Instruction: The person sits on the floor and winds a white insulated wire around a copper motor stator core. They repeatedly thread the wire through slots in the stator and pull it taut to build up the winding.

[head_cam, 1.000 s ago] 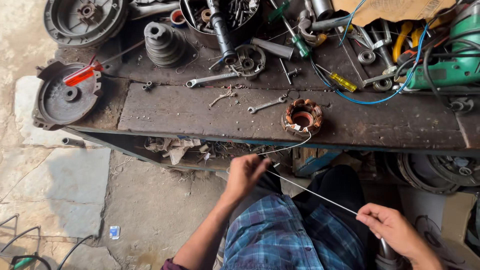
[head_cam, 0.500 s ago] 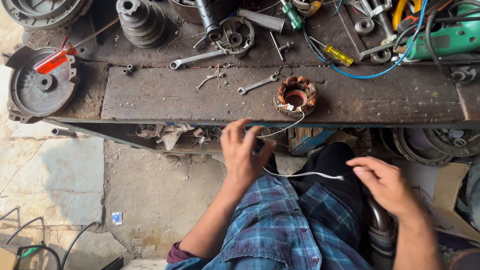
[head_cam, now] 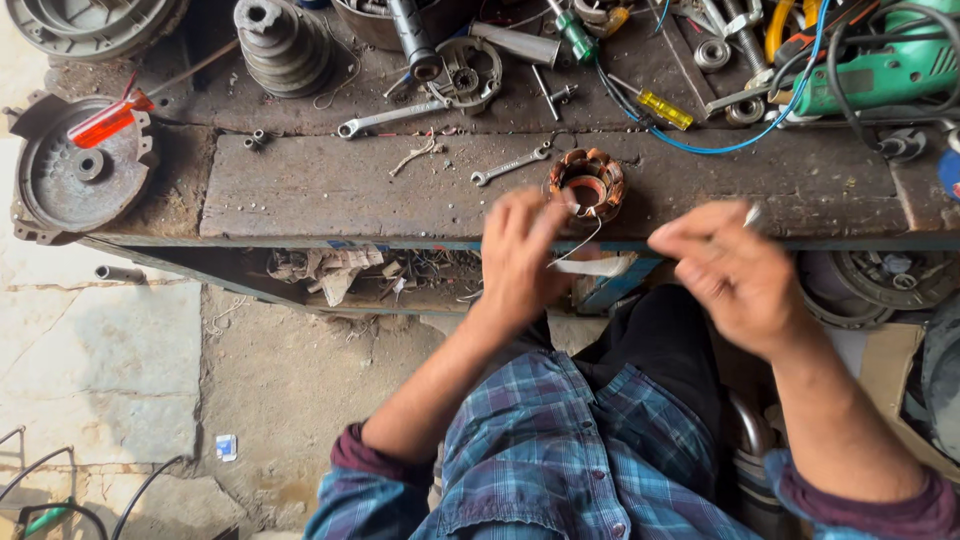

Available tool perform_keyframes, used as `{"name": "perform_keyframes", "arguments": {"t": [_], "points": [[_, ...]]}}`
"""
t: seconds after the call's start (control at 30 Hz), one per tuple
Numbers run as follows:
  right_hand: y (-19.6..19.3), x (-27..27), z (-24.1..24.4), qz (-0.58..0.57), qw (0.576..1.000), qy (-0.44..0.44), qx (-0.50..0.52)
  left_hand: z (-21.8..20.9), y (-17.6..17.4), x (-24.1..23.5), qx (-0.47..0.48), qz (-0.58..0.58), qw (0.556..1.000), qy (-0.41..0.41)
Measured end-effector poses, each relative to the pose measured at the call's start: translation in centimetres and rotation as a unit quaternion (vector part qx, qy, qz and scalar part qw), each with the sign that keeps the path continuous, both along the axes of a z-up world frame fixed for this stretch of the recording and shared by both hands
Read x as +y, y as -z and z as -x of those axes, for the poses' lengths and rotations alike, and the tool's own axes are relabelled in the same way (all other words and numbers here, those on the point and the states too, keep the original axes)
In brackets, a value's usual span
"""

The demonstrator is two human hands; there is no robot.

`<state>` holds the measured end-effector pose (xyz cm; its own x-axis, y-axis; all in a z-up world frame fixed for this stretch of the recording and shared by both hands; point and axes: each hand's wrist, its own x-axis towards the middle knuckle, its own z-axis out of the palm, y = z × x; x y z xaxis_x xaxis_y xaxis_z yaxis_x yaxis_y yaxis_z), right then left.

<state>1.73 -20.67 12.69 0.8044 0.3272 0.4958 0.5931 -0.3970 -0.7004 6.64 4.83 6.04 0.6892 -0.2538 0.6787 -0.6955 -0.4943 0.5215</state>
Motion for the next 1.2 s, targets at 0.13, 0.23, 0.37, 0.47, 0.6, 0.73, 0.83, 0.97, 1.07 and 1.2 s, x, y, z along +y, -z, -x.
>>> {"name": "perform_keyframes", "arguments": {"t": [0.13,0.23,0.37,0.47,0.6,0.73,0.83,0.97,1.07,1.2], "points": [[0.5,0.1,-3.2,-0.074,0.988,0.127,0.038,-2.7,0.4,-1.1,0.059,-0.049,0.997,-0.03],[1.4,0.6,-5.8,-0.254,0.954,0.063,0.147,-4.4,0.6,-1.2,0.109,-0.056,0.992,0.006],[2.3,0.7,-9.9,-0.16,0.981,0.03,0.108,-6.0,-0.3,-1.4,0.119,-0.094,0.988,0.023],[2.1,0.8,-12.9,-0.087,0.993,-0.005,0.084,-7.1,-2.6,-0.7,-0.032,-0.026,0.991,0.131],[2.9,0.4,-17.8,-0.056,0.994,-0.033,0.09,-14.1,-4.0,-0.7,-0.023,0.159,0.969,0.186],[3.9,-0.1,-21.8,-0.18,0.966,-0.061,0.176,-21.9,-3.8,-4.4,-0.055,0.096,0.992,0.057],[3.3,-1.8,-22.6,-0.284,0.916,-0.152,0.239,-21.9,-2.5,-5.2,0.057,0.071,0.989,0.118],[2.7,-3.9,-21.2,-0.27,0.921,-0.151,0.239,-21.8,-2.0,-4.4,0.2,0.072,0.939,0.271],[2.7,-3.6,-20.2,-0.208,0.94,-0.116,0.246,-21.2,-1.7,-4.5,0.301,0.1,0.878,0.36],[1.8,-2.6,-20.1,-0.148,0.967,-0.055,0.199,-22.0,-2.2,-4.5,0.397,0.115,0.809,0.419]]}}
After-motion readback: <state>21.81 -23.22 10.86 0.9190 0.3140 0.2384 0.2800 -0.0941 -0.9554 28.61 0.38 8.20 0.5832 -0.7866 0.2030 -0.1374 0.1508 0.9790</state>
